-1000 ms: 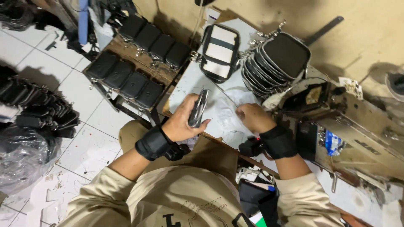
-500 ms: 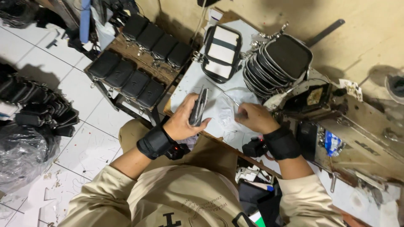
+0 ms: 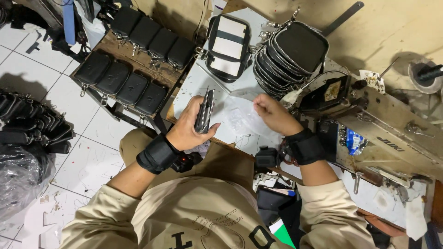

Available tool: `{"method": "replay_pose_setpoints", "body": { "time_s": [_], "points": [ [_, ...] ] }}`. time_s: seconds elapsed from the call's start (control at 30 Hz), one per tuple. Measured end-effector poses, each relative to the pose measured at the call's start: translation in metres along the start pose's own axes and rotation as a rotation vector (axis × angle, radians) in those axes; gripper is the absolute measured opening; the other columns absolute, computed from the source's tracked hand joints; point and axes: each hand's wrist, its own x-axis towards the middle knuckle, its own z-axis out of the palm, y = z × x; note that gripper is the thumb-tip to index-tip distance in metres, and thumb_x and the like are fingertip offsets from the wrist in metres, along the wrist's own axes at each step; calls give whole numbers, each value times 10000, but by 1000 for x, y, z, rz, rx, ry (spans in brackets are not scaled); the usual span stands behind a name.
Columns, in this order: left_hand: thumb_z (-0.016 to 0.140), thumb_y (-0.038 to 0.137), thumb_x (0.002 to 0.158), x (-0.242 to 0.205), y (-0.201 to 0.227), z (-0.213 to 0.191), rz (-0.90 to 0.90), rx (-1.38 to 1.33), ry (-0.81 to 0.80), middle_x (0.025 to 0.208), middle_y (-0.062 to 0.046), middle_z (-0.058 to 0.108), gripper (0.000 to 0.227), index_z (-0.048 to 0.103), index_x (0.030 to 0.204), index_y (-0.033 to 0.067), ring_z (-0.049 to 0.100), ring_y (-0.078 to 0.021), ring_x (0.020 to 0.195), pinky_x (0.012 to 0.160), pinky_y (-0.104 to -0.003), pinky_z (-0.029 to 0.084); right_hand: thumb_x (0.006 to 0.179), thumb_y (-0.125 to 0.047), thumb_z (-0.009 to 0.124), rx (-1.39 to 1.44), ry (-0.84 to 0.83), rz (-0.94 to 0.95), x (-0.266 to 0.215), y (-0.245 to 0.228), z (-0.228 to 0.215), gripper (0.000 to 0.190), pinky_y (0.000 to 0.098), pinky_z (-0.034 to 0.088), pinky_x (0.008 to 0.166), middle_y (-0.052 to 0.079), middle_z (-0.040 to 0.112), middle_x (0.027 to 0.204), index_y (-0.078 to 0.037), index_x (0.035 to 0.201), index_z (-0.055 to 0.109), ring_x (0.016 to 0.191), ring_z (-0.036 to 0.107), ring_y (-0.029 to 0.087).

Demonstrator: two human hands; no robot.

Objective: Assembling small pouches by threading straps through buckles and organizing components on a workbench.

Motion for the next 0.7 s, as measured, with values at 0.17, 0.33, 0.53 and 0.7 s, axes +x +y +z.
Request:
{"method": "replay_pose_setpoints", "body": {
  "time_s": [0.17,0.33,0.53,0.7],
  "points": [
    [810,58,783,-4,-5,4,-12,-15,-4,982,-166,550,527,508,1210,-10,600,-372,907,799,-433,507,957,-149,555,-454,-134,48,-12,-4,3,204,538,535,887,223,759,980,-97,1060,724,1030,700,451],
    [809,50,771,1,-4,11,-17,-47,21,1009,-235,533,570,475,1224,-40,603,-419,937,790,-481,501,947,-59,507,-459,-139,-57,-7,-3,13,365,505,542,954,225,762,1087,-65,1224,746,1104,690,424],
    [828,107,766,5,-4,12,-2,-30,39,990,-197,530,589,492,1234,-15,597,-407,934,811,-468,501,901,-173,589,-607,-67,-75,12,24,21,279,511,566,900,173,774,968,-168,1097,788,1006,715,409],
    [822,101,769,6,-7,12,2,-16,41,973,-164,537,556,521,1228,9,603,-374,922,820,-434,508,936,-201,560,-439,-36,4,13,12,23,244,511,566,864,154,783,975,-123,998,783,1025,710,408]
  ]
}}
